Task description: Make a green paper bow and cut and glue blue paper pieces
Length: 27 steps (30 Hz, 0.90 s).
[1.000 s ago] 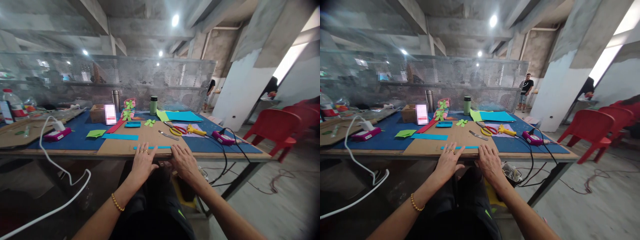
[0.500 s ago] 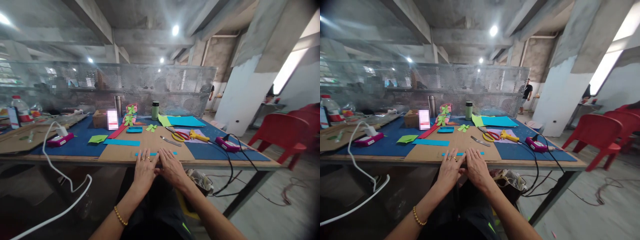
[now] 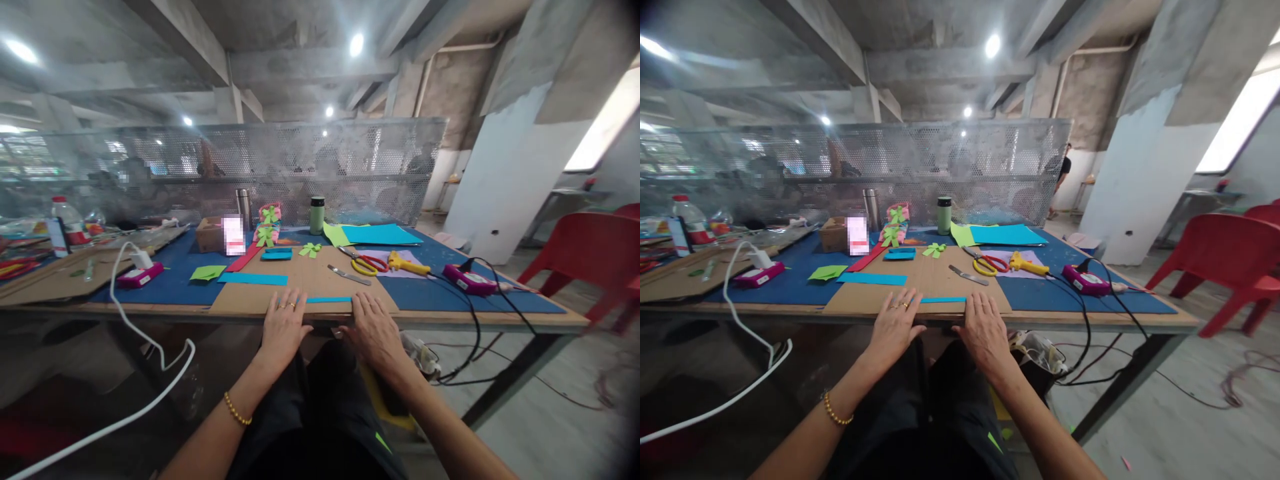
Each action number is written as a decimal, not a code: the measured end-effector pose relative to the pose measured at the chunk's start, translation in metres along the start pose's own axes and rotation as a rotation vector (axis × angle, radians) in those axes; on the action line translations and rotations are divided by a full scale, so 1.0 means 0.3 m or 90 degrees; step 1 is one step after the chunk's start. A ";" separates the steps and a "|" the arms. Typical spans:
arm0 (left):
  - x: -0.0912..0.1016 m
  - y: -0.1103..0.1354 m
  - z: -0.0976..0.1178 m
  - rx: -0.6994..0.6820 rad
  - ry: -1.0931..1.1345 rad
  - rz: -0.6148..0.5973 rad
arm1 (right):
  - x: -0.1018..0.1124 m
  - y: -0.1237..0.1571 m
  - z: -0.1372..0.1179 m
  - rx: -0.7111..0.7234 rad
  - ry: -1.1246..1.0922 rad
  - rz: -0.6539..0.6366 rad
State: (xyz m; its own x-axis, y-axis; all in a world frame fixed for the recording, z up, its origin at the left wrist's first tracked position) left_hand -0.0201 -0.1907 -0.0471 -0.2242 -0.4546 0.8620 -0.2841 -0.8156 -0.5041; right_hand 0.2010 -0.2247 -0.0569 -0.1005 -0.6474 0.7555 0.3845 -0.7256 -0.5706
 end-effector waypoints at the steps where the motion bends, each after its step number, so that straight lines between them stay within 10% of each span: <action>1: 0.006 0.005 -0.025 0.006 -0.012 -0.003 | 0.001 -0.003 -0.006 -0.003 0.001 -0.002; 8: 0.077 0.004 -0.030 0.074 -0.100 -0.001 | 0.035 -0.009 -0.021 -0.005 -0.019 -0.054; 15: 0.030 -0.066 0.152 -0.137 0.039 -0.064 | 0.026 -0.009 -0.017 -0.003 -0.026 -0.058; 27: 0.027 -0.032 -0.059 -0.066 -0.004 -0.045 | 0.079 -0.028 -0.006 -0.029 -0.051 -0.083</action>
State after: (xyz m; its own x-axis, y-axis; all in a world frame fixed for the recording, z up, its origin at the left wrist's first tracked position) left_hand -0.0357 -0.1801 -0.0363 -0.1950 -0.3992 0.8959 -0.3940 -0.8046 -0.4443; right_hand 0.1938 -0.2344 -0.0347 -0.0718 -0.5279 0.8463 0.3315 -0.8128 -0.4789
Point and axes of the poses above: each hand's wrist, its own y-axis away from the middle knuckle, its own x-axis out of the back of the hand, z = x × y, the point moved 1 cm from there along -y, towards the middle knuckle, and after that the axes turned 11 degrees about x, right-handed, at the moved point
